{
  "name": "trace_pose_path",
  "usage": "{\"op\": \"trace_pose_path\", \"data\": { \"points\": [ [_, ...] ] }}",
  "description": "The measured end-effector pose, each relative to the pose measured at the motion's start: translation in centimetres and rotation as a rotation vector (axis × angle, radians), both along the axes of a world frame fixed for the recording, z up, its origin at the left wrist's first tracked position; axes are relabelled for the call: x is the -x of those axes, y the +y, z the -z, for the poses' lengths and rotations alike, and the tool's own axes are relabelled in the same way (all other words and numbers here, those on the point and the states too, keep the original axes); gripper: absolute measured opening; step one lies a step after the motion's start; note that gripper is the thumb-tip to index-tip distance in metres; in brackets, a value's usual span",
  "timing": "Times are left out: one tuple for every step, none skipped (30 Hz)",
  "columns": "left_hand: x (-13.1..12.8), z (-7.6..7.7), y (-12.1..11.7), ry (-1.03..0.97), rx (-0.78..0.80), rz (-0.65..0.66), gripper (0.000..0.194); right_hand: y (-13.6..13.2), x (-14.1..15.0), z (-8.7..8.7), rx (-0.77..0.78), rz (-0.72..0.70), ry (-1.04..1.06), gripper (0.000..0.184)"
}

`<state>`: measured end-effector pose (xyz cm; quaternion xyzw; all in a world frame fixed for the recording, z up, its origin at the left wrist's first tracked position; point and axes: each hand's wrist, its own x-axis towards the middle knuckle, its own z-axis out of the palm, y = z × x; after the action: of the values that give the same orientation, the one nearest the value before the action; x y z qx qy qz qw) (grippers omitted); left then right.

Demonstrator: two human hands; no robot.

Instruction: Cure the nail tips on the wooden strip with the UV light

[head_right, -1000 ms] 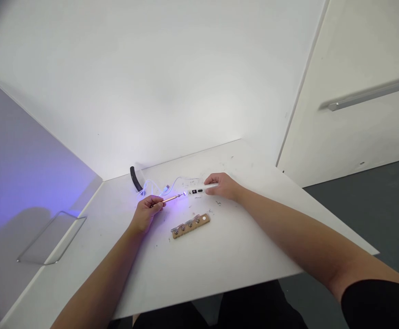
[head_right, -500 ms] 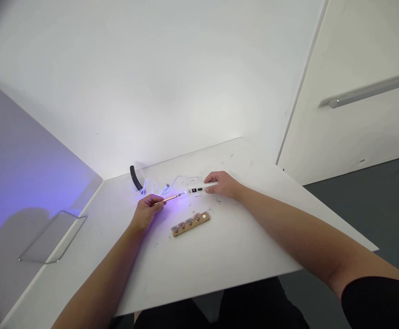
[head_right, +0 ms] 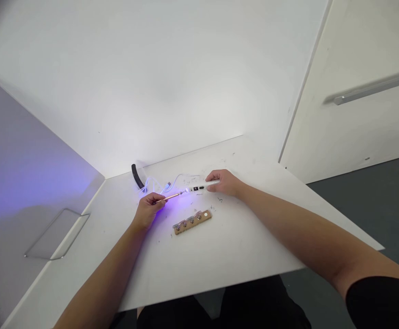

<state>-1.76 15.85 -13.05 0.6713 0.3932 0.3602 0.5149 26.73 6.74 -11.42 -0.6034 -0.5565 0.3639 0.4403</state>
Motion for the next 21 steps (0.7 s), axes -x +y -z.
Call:
{"op": "trace_pose_path", "data": {
  "points": [
    [0.02,0.03,0.00,0.001,-0.004,0.000,0.019,0.02,0.07,0.02,0.003,0.009,0.000,0.032],
    [0.04,0.05,0.01,0.001,-0.008,-0.002,0.019,0.04,0.14,0.04,0.004,0.018,-0.002,0.032],
    [0.06,0.08,0.02,0.002,-0.010,-0.006,0.020,0.07,0.19,0.06,0.001,0.028,-0.004,0.032],
    [0.08,0.10,0.03,0.003,-0.011,-0.010,0.020,0.09,0.22,0.09,-0.002,0.032,-0.005,0.032],
    [0.09,0.11,0.04,0.004,-0.011,-0.014,0.019,0.11,0.23,0.12,-0.008,0.032,-0.004,0.032],
    [0.09,0.11,0.05,0.004,-0.010,-0.016,0.019,0.13,0.22,0.15,-0.014,0.028,-0.002,0.032],
    [0.09,0.12,0.07,0.004,-0.010,-0.019,0.018,0.14,0.18,0.17,-0.018,0.021,0.000,0.033],
    [0.09,0.12,0.08,0.005,-0.010,-0.020,0.018,0.15,0.11,0.20,-0.020,0.012,0.003,0.033],
    [0.08,0.14,0.10,0.007,-0.010,-0.023,0.017,0.15,0.04,0.22,-0.022,0.002,0.005,0.033],
    [0.07,0.16,0.13,0.008,-0.011,-0.026,0.017,0.16,-0.04,0.23,-0.023,-0.006,0.008,0.033],
    [0.07,0.20,0.16,0.009,-0.013,-0.028,0.017,0.16,-0.11,0.24,-0.024,-0.016,0.013,0.033],
    [0.08,0.26,0.21,0.008,-0.014,-0.029,0.017,0.16,-0.16,0.23,-0.021,-0.026,0.017,0.033],
    [0.08,0.33,0.26,0.007,-0.015,-0.030,0.017,0.16,-0.20,0.22,-0.016,-0.032,0.020,0.034],
    [0.09,0.41,0.33,0.007,-0.016,-0.031,0.017,0.15,-0.22,0.20,-0.010,-0.032,0.023,0.034],
    [0.11,0.50,0.39,0.007,-0.017,-0.032,0.017,0.15,-0.22,0.17,-0.005,-0.032,0.026,0.034],
    [0.12,0.59,0.46,0.008,-0.019,-0.033,0.017,0.14,-0.21,0.14,-0.001,-0.031,0.028,0.034],
    [0.13,0.68,0.51,0.010,-0.022,-0.036,0.017,0.13,-0.19,0.11,-0.001,-0.033,0.028,0.034],
    [0.14,0.75,0.56,0.012,-0.025,-0.037,0.018,0.13,-0.16,0.08,-0.001,-0.033,0.027,0.034],
    [0.16,0.81,0.60,0.014,-0.027,-0.039,0.018,0.13,-0.13,0.06,-0.003,-0.034,0.024,0.033],
    [0.17,0.84,0.63,0.016,-0.027,-0.041,0.018,0.13,-0.11,0.05,-0.002,-0.033,0.019,0.033],
    [0.18,0.85,0.64,0.018,-0.027,-0.044,0.018,0.13,-0.09,0.04,0.002,-0.032,0.013,0.033]
  ]
}}
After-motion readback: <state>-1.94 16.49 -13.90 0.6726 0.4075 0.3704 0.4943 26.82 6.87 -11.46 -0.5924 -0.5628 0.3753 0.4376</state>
